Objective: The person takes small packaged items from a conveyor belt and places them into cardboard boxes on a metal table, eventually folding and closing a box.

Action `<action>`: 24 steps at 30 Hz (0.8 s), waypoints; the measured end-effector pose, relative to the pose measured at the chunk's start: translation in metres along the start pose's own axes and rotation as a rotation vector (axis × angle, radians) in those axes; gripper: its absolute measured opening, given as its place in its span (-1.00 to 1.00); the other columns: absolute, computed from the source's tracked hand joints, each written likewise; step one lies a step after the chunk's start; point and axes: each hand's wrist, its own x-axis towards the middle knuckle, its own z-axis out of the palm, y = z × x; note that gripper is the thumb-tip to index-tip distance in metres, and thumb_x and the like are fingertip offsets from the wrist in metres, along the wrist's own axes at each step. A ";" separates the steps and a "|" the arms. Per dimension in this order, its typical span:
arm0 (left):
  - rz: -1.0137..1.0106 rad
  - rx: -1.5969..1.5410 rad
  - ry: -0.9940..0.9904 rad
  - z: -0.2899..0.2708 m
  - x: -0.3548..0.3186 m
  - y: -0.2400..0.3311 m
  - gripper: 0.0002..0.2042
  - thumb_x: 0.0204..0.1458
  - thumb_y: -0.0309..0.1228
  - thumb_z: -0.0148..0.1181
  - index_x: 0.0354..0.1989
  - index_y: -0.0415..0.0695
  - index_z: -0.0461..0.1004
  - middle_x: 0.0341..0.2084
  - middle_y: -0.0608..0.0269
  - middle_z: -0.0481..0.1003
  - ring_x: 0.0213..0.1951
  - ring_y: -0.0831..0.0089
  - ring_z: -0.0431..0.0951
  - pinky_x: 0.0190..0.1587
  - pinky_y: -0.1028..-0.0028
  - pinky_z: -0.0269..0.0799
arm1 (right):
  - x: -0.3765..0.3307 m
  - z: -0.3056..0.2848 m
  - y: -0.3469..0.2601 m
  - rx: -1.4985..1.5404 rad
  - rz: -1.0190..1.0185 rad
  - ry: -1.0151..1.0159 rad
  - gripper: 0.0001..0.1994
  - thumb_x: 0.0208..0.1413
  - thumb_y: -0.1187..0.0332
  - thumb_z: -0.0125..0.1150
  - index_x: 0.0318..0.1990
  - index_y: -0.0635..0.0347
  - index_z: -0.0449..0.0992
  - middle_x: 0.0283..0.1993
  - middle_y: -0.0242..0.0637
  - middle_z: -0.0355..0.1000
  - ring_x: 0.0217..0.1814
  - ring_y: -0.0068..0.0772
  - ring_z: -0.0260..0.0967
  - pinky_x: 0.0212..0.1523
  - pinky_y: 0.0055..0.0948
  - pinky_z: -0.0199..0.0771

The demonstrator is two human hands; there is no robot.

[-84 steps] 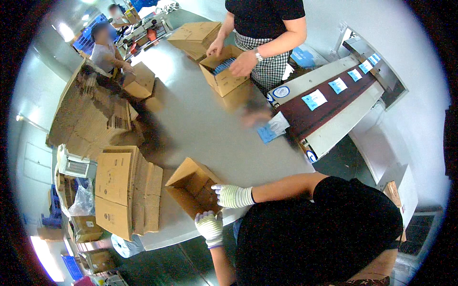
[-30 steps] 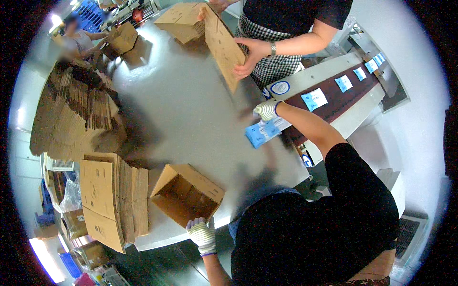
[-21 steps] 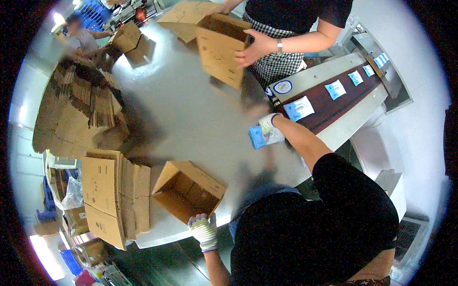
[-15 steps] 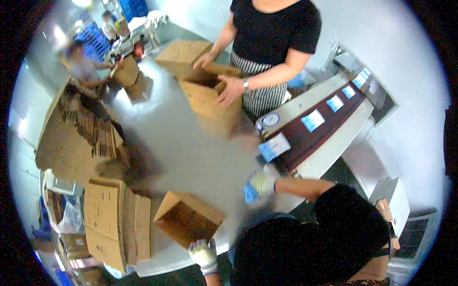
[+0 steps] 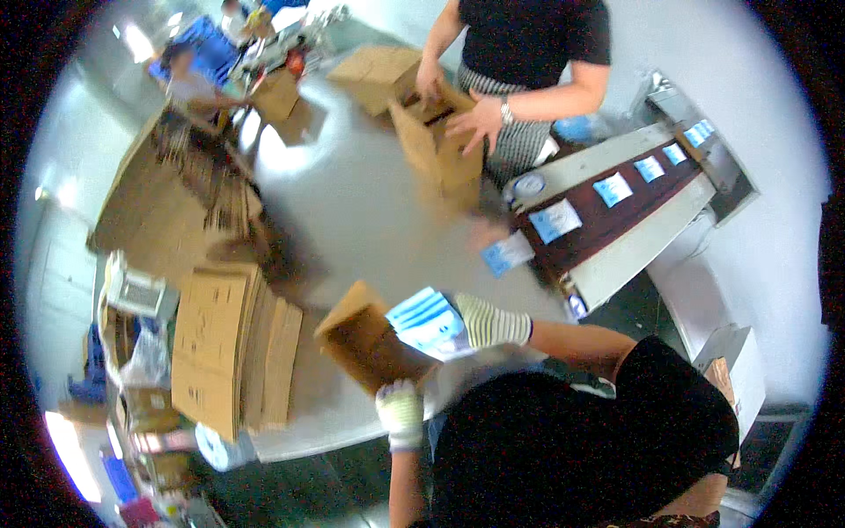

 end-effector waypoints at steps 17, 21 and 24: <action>0.004 0.109 -0.099 0.014 -0.025 0.029 -0.92 -0.09 -0.37 -0.04 -0.42 -0.02 0.36 -0.54 0.32 0.34 -0.47 0.42 0.38 -0.37 0.37 0.22 | 0.021 0.159 0.081 -0.733 0.082 -0.693 -0.56 0.12 0.27 -0.19 0.17 0.14 0.22 0.14 -0.02 0.25 0.17 0.01 0.22 0.19 -0.05 0.16; -0.030 0.087 -0.242 0.018 -0.028 0.031 -0.81 -0.07 -0.28 -0.03 -0.30 -0.01 0.41 -0.39 0.31 0.44 -0.37 0.40 0.43 -0.32 0.33 0.25 | 0.015 0.124 0.029 -0.522 -0.015 -0.487 -0.47 -0.12 0.26 0.16 0.09 0.11 0.29 0.01 -0.09 0.33 0.07 0.02 0.29 0.08 0.04 0.23; -0.066 0.085 -0.277 0.019 -0.025 0.029 -0.76 -0.14 -0.26 0.02 -0.31 -0.04 0.47 -0.33 0.21 0.45 -0.34 0.35 0.44 -0.27 0.29 0.26 | -0.004 0.104 0.021 -0.393 -0.089 -0.306 -0.55 -0.02 0.22 0.16 0.05 0.14 0.32 0.02 -0.09 0.33 0.04 -0.03 0.31 0.08 -0.15 0.28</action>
